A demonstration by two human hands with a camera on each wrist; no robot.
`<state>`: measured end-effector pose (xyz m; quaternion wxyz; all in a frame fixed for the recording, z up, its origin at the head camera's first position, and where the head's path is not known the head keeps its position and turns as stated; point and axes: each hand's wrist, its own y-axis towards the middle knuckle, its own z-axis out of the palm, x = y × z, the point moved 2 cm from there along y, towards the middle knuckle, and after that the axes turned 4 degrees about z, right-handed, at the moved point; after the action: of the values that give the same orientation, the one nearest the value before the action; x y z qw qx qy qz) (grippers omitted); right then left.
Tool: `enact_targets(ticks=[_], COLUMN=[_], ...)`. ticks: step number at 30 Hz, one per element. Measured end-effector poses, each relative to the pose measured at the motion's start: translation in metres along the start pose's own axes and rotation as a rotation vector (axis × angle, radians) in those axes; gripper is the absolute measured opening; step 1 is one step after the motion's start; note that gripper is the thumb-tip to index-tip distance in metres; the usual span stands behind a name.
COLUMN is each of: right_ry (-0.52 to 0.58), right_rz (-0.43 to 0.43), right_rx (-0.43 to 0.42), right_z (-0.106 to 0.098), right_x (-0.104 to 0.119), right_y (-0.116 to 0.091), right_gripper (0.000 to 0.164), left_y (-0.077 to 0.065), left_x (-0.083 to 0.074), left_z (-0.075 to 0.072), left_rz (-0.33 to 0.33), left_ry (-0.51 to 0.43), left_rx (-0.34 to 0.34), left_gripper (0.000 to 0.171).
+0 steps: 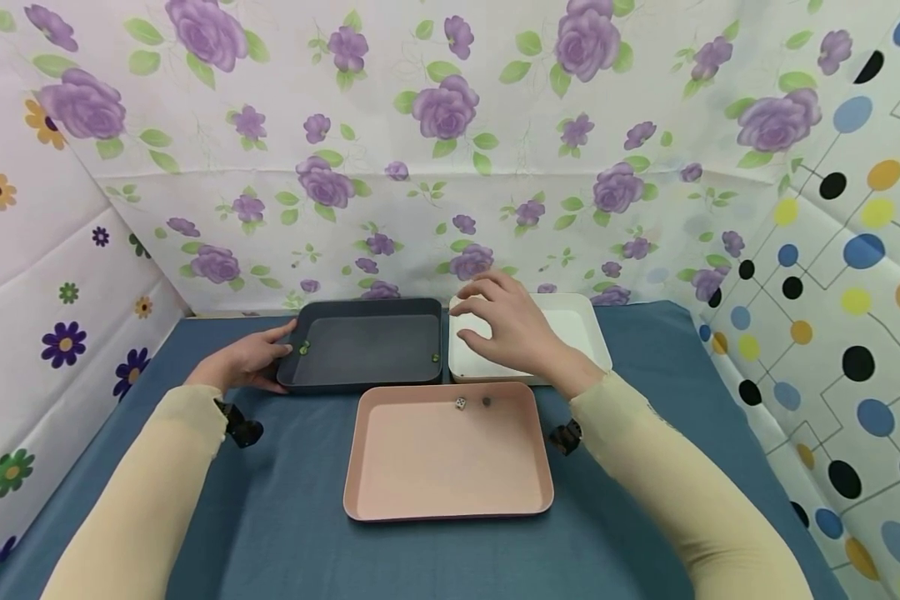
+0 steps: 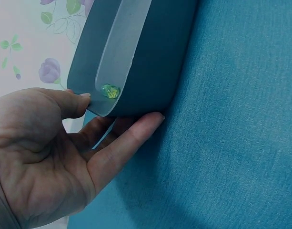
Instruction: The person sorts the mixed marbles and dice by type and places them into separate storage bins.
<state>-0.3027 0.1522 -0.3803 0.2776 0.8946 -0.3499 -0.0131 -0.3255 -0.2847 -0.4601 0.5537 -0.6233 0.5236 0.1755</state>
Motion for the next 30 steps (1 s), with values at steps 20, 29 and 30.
enact_targets(ticks=[20, 29, 30], right_ry=[-0.041, -0.029, -0.026], right_rz=[-0.042, -0.039, -0.039], right_rx=[0.061, 0.081, 0.085], right_z=[0.009, 0.018, 0.019], right_x=[-0.001, -0.004, -0.004], right_y=[-0.033, -0.044, -0.045], right_gripper=[0.025, 0.026, 0.026], left_y=[-0.003, 0.001, 0.001], left_x=[0.000, 0.001, 0.002], left_z=[0.001, 0.001, 0.001], left_rz=[0.001, 0.007, 0.007], left_ry=[-0.007, -0.012, -0.012], left_rx=[-0.001, 0.003, 0.001], left_gripper=[0.065, 0.065, 0.065])
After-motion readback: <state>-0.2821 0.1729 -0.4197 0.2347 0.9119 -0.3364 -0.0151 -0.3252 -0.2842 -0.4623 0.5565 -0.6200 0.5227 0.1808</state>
